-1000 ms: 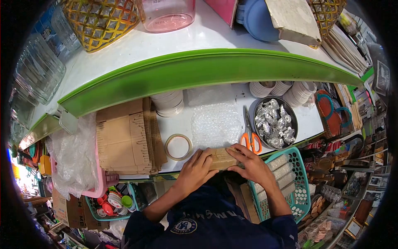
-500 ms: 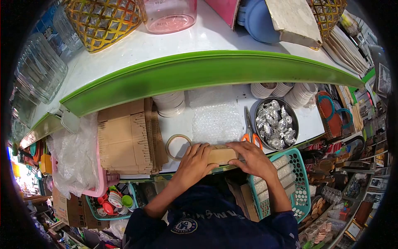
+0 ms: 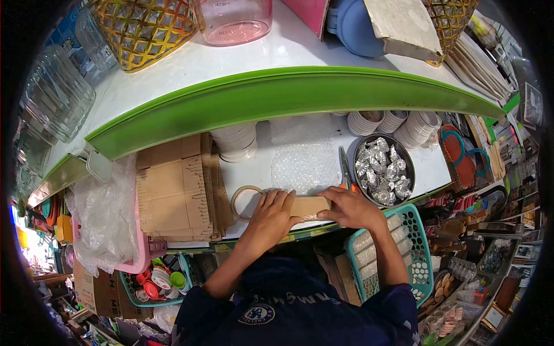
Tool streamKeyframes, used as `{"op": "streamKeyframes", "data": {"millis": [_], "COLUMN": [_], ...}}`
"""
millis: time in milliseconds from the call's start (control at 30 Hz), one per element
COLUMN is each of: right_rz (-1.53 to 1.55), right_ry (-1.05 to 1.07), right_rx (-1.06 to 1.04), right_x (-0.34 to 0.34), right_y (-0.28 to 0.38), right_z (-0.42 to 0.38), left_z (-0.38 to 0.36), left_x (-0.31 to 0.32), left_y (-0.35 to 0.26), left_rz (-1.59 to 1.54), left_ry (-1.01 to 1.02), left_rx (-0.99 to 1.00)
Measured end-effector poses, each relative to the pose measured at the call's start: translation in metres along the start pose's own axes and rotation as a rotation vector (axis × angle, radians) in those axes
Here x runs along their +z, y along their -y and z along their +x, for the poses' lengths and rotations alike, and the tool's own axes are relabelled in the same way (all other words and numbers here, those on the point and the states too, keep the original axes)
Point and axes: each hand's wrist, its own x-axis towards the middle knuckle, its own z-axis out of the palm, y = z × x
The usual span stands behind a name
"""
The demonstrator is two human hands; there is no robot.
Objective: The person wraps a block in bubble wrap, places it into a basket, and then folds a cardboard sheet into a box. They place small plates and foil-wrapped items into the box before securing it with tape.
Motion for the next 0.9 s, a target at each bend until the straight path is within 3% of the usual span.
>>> {"op": "streamKeyframes", "data": {"millis": [133, 400, 533, 600, 900], "right_rz": [0.002, -0.003, -0.023, -0.047, -0.108], "right_ry": [0.06, 0.059, 0.072, 0.047, 0.017], "right_rx": [0.058, -0.043, -0.011, -0.038, 0.027], "right_x": [-0.004, 0.003, 0.003, 0.004, 0.003], "right_y": [0.006, 0.001, 0.004, 0.002, 0.01], "right_z": [0.003, 0.003, 0.002, 0.0, -0.006], "left_z": [-0.001, 0.004, 0.031, 0.045, 0.047], "left_x": [-0.002, -0.018, 0.0, 0.007, 0.006], "left_y": [-0.001, 0.003, 0.009, 0.011, 0.002], "left_rz": [-0.002, -0.014, -0.086, -0.133, -0.075], "left_ry": [0.04, 0.141, 0.069, 0.224, 0.225], "left_rx": [-0.032, -0.022, -0.002, -0.082, -0.148]}}
